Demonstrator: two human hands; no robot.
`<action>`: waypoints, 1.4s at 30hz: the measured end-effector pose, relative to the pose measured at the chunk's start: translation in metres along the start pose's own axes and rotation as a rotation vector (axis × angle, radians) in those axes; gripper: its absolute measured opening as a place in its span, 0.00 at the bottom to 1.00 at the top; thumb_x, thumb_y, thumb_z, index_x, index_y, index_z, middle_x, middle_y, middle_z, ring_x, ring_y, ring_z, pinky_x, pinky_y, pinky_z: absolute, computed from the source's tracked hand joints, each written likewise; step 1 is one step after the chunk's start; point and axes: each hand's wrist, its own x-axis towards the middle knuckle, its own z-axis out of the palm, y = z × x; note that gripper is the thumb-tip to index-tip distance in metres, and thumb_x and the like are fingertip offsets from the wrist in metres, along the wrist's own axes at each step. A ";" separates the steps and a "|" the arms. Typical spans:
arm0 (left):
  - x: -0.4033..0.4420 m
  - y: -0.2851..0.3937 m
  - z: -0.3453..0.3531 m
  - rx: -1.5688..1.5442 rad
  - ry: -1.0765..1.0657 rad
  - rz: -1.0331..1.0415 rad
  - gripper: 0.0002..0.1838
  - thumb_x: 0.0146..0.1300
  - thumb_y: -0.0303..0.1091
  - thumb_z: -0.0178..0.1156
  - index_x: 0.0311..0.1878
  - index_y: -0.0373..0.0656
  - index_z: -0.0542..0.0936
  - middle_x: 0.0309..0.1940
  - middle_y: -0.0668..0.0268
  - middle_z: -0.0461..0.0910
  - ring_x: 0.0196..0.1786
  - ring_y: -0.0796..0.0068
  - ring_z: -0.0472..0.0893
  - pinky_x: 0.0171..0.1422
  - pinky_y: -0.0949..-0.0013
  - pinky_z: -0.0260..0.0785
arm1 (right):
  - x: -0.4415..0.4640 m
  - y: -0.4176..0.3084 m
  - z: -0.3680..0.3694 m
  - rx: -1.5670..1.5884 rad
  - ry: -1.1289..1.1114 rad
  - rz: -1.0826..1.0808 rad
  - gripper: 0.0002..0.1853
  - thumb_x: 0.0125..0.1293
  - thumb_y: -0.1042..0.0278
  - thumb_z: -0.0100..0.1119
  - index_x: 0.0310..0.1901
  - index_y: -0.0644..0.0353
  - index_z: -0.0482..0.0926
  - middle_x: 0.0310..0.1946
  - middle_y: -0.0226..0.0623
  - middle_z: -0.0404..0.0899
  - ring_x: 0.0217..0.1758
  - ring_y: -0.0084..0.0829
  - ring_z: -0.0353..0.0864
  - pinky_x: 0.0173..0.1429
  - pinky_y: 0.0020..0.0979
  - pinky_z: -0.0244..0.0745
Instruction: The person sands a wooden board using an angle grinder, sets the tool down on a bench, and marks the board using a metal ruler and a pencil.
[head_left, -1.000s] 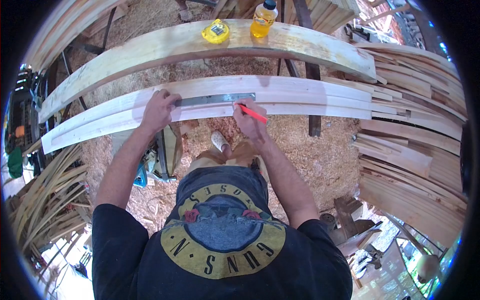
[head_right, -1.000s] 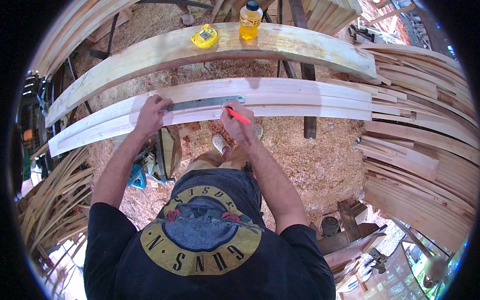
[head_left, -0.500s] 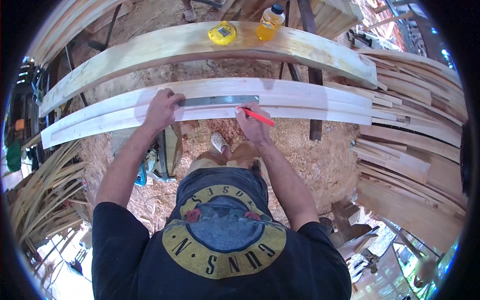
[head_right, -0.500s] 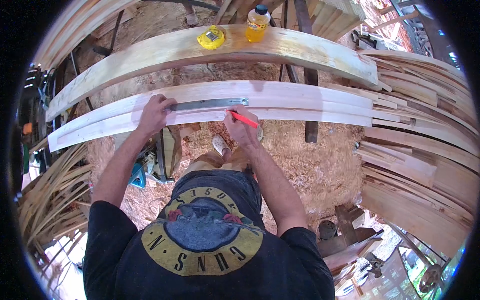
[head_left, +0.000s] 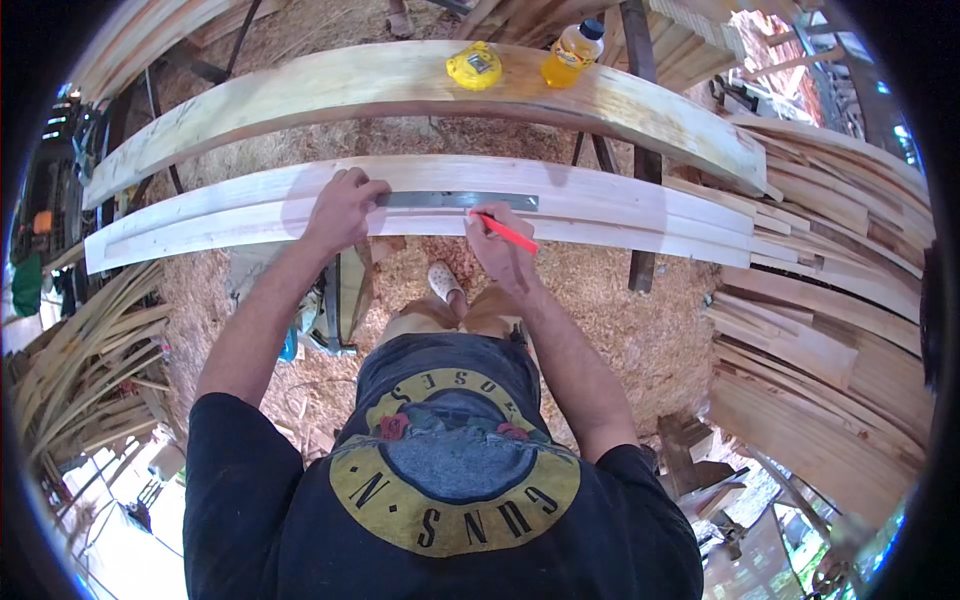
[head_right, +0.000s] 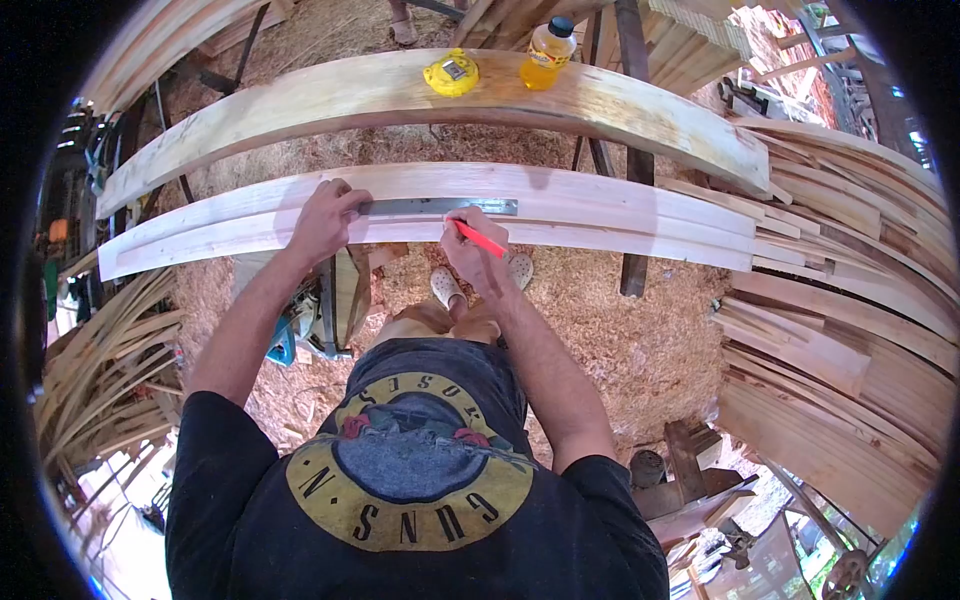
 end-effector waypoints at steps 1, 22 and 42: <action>-0.001 0.001 0.000 -0.008 0.001 -0.007 0.18 0.60 0.24 0.69 0.53 0.51 0.86 0.45 0.58 0.79 0.51 0.52 0.79 0.60 0.52 0.74 | 0.000 0.000 0.001 -0.004 0.001 -0.004 0.09 0.70 0.67 0.72 0.46 0.61 0.86 0.32 0.40 0.90 0.33 0.25 0.90 0.38 0.29 0.84; 0.000 -0.001 0.001 0.039 0.006 0.014 0.18 0.59 0.23 0.69 0.52 0.52 0.85 0.44 0.60 0.79 0.51 0.54 0.79 0.60 0.53 0.74 | 0.004 -0.005 0.004 -0.075 -0.033 0.001 0.09 0.71 0.65 0.72 0.46 0.60 0.85 0.29 0.41 0.89 0.29 0.27 0.88 0.36 0.31 0.84; 0.000 -0.002 0.002 0.053 -0.017 0.004 0.18 0.59 0.24 0.69 0.52 0.52 0.84 0.45 0.60 0.79 0.51 0.54 0.79 0.59 0.53 0.74 | 0.004 -0.006 0.006 -0.082 -0.021 -0.017 0.09 0.71 0.65 0.71 0.45 0.60 0.84 0.27 0.40 0.87 0.28 0.26 0.87 0.35 0.31 0.82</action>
